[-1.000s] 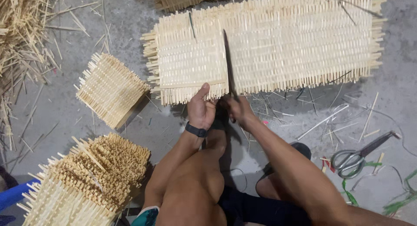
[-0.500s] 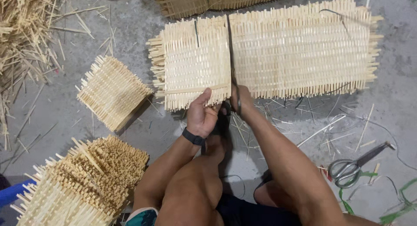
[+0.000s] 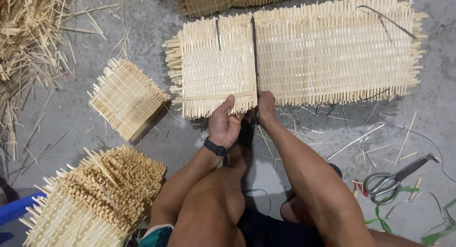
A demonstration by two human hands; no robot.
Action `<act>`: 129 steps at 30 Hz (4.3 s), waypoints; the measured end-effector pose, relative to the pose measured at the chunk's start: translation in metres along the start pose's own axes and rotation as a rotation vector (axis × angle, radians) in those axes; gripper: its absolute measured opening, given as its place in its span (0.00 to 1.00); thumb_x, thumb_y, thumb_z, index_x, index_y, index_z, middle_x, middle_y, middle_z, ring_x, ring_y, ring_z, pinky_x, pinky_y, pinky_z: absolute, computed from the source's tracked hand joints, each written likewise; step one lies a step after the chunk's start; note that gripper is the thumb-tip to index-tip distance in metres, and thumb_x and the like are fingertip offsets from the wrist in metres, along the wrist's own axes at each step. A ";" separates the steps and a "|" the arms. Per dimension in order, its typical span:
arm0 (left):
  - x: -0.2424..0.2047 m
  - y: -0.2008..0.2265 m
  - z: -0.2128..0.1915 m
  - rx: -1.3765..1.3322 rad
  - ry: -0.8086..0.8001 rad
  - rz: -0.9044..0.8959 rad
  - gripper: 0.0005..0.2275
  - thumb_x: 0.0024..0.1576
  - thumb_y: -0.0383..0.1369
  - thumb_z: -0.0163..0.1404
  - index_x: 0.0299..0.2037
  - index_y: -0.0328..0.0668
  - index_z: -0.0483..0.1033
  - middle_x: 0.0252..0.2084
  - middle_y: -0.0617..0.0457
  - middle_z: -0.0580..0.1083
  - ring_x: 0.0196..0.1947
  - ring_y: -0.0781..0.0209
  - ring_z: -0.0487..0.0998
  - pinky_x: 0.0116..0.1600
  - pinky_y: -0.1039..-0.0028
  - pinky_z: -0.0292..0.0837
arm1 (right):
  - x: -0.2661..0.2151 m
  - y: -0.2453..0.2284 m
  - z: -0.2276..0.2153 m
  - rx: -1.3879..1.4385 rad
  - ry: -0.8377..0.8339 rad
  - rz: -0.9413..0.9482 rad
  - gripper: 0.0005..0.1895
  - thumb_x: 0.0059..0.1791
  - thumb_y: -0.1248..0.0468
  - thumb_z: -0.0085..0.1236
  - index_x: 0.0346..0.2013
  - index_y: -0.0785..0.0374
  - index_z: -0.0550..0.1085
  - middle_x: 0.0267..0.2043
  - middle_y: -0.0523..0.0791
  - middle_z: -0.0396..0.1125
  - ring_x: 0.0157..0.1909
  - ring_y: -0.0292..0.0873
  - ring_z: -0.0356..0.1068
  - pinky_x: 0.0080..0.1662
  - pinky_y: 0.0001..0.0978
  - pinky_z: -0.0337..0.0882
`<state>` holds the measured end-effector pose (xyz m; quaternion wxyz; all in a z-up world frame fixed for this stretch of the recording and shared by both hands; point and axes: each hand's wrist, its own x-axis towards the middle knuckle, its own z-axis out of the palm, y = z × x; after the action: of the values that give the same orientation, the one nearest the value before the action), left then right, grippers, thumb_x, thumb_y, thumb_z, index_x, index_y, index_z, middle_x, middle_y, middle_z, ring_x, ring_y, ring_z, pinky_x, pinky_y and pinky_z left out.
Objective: The person sits on the floor and uses large shears to cut a woven bamboo mat into smaller square pieces. They repeatedly measure the mat with a bamboo strip, cut along the measured line, and stack the finished pieces to the left.
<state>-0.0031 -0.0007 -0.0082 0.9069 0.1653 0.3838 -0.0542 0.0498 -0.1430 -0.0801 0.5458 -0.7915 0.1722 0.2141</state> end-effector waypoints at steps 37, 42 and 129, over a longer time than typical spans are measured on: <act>-0.041 0.067 -0.051 1.000 -0.362 0.510 0.10 0.63 0.27 0.55 0.53 0.38 0.79 0.52 0.43 0.80 0.51 0.58 0.84 0.57 0.68 0.82 | -0.154 -0.097 -0.039 -0.308 0.164 -0.883 0.25 0.42 0.64 0.69 0.51 0.66 0.72 0.48 0.53 0.67 0.52 0.54 0.67 0.53 0.44 0.68; -0.049 0.069 -0.028 1.436 -0.462 0.846 0.10 0.57 0.27 0.60 0.48 0.38 0.83 0.45 0.44 0.83 0.34 0.56 0.82 0.42 0.69 0.82 | -0.149 -0.120 -0.020 -0.219 0.065 -0.805 0.14 0.52 0.72 0.60 0.52 0.66 0.71 0.46 0.49 0.70 0.46 0.46 0.74 0.50 0.36 0.74; -0.069 0.118 0.140 0.929 -0.374 0.503 0.23 0.52 0.20 0.54 0.61 0.32 0.70 0.55 0.47 0.77 0.53 0.63 0.80 0.57 0.79 0.78 | -0.109 0.039 0.005 -0.378 -0.127 -0.384 0.35 0.39 0.66 0.60 0.59 0.75 0.65 0.53 0.64 0.65 0.51 0.66 0.68 0.50 0.51 0.72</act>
<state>0.0705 0.0599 0.1626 0.7765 0.6213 0.1011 -0.0281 -0.0633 -0.1475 -0.0554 0.4287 -0.8825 -0.0586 0.1845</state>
